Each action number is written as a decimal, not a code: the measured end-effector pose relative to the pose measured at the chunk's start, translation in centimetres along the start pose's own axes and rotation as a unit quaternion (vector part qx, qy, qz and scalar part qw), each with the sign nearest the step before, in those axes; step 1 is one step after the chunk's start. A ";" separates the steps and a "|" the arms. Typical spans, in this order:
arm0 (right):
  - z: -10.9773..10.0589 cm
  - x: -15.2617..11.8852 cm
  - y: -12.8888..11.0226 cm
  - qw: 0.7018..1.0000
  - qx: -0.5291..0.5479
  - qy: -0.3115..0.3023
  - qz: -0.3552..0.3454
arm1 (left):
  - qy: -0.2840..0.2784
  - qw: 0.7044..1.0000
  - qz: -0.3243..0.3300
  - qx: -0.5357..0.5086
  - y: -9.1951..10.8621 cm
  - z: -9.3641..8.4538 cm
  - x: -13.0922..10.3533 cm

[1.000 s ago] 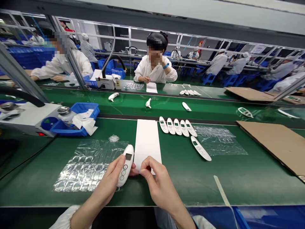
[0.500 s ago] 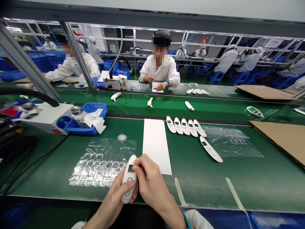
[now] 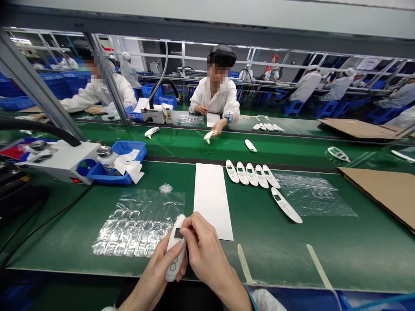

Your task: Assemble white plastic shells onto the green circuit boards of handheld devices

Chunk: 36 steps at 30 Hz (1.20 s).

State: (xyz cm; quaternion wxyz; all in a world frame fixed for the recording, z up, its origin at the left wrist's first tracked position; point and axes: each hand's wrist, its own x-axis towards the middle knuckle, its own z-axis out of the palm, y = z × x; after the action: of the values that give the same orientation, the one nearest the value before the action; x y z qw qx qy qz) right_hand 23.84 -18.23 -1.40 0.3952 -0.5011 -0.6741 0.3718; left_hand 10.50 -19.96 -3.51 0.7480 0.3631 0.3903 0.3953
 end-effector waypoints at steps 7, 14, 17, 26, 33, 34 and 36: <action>0.7 -0.1 0.0 1.000 -0.005 0.017 -0.002 | 0.084 0.993 0.011 0.079 -1.0 -0.1 0.4; 0.9 -0.2 0.4 0.993 0.121 -0.002 0.003 | 0.088 0.993 0.011 0.084 -0.9 -0.6 0.2; 1.3 0.0 0.9 0.987 0.163 -0.009 0.002 | 0.078 0.992 0.011 0.099 -0.8 -0.7 0.0; 1.5 1.4 0.5 0.977 0.198 -0.064 0.036 | 0.066 0.987 -0.017 0.143 -1.1 -2.4 -0.3; 2.5 3.0 -0.3 0.972 0.208 -0.079 0.073 | 0.090 0.974 0.002 0.209 0.1 -3.3 -0.5; 2.5 3.4 -0.4 0.970 0.209 -0.099 0.077 | 0.105 0.969 0.016 0.221 0.6 -3.6 -0.6; 2.1 4.9 -0.3 0.969 0.198 -0.128 0.069 | 0.158 0.955 0.077 0.238 2.1 -4.6 -0.7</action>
State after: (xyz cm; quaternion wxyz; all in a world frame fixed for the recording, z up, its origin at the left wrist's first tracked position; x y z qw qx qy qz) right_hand 20.92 -13.74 -1.21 0.3703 -0.4059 -0.5960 0.5856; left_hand 5.56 -18.60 -3.46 0.5359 0.4930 0.5569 0.3996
